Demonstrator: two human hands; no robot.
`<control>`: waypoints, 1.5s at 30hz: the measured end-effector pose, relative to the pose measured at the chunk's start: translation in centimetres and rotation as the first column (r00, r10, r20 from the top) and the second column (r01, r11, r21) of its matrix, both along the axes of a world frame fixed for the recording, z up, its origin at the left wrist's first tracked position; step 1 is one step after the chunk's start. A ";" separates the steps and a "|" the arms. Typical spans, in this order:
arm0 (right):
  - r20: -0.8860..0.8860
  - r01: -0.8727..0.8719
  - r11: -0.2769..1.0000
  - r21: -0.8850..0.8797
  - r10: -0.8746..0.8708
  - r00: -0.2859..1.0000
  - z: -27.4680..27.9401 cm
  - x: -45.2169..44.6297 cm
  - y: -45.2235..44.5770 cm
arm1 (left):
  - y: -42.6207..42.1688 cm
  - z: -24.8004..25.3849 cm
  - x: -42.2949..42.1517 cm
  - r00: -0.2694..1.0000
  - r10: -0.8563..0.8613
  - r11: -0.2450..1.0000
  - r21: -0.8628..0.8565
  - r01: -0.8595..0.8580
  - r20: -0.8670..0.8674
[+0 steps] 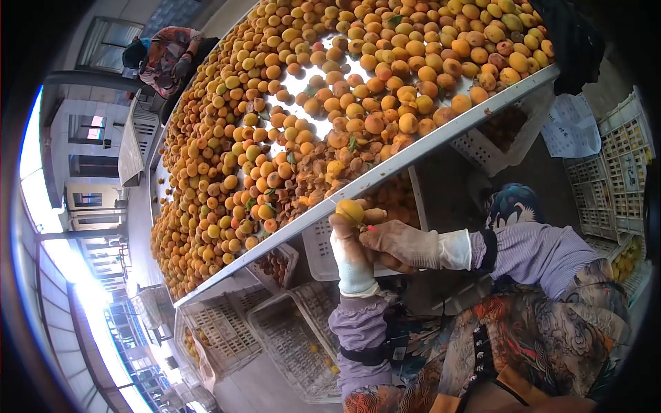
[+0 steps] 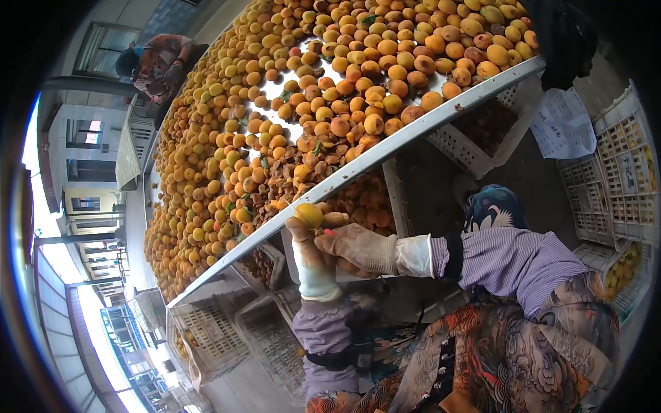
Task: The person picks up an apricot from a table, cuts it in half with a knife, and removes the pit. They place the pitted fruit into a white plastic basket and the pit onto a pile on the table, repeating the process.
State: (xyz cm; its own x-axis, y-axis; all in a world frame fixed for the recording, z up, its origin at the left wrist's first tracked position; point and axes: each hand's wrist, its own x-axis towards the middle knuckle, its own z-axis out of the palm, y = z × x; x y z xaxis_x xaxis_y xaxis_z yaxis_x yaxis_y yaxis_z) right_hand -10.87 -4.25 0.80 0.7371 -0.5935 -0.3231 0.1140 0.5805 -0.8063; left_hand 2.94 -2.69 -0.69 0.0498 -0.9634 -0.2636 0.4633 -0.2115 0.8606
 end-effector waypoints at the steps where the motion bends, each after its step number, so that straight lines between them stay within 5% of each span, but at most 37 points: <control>1: -0.034 -0.021 0.987 0.160 0.027 0.999 0.1 -0.1 0.0 | 0.0 0.0 0.1 0.998 -0.017 1.000 0.026 0.015 0.062; 4: -0.013 -0.072 0.976 0.204 0.077 0.997 0.0 -0.5 -0.4 | 0.1 0.7 -1.2 0.957 0.126 0.989 -0.107 -0.101 0.260; 10: 0.006 -0.065 0.966 0.251 0.065 0.998 -0.9 -0.2 -0.4 | -0.2 -0.4 0.2 0.918 0.084 0.992 -0.119 -0.040 0.389; 11: 0.005 -0.061 0.966 0.252 0.062 0.998 -1.1 0.0 -0.2 | -0.2 -0.7 0.2 0.918 0.080 0.992 -0.118 -0.037 0.388; 13: -0.026 -0.016 0.979 0.205 0.022 0.999 -1.2 0.3 0.1 | 0.0 -1.0 -0.1 0.998 0.058 0.995 0.080 -0.061 0.033; 16: -0.064 -0.014 0.982 0.190 0.027 0.998 -1.0 0.4 0.3 | 0.0 -0.5 -0.1 0.999 0.034 0.993 0.109 -0.034 0.005; 26: -0.035 -0.054 0.966 0.252 0.065 0.997 -1.1 0.2 0.1 | -0.3 -1.2 0.5 0.954 0.069 0.998 -0.030 -0.062 0.293; 28: 0.045 -0.052 0.995 -0.081 0.056 0.997 -1.7 0.5 0.4 | 0.1 0.3 -0.2 0.996 0.090 0.985 0.146 -0.087 -0.011; 29: 0.044 -0.054 0.995 -0.080 0.058 0.997 -1.3 0.5 0.4 | 0.1 0.5 -0.4 0.996 0.092 0.985 0.147 -0.089 -0.013; 31: -0.037 -0.068 0.963 0.261 0.080 0.996 -0.3 0.6 0.1 | 0.0 0.8 -0.6 0.994 0.109 0.981 0.155 -0.112 0.030; 38: 0.078 -0.127 0.911 0.392 0.105 0.991 -0.6 0.4 -0.1 | 0.1 -0.2 0.3 0.996 0.073 0.981 0.175 -0.082 0.058; 43: -0.033 -0.056 0.981 0.187 0.063 0.997 -0.7 0.8 0.4 | 0.0 -1.2 1.0 0.980 0.084 0.992 0.072 -0.099 0.180; 45: -0.029 -0.076 0.993 0.093 0.079 0.996 -1.0 0.8 0.5 | 0.0 -0.4 0.4 0.989 0.110 0.986 0.111 -0.121 0.103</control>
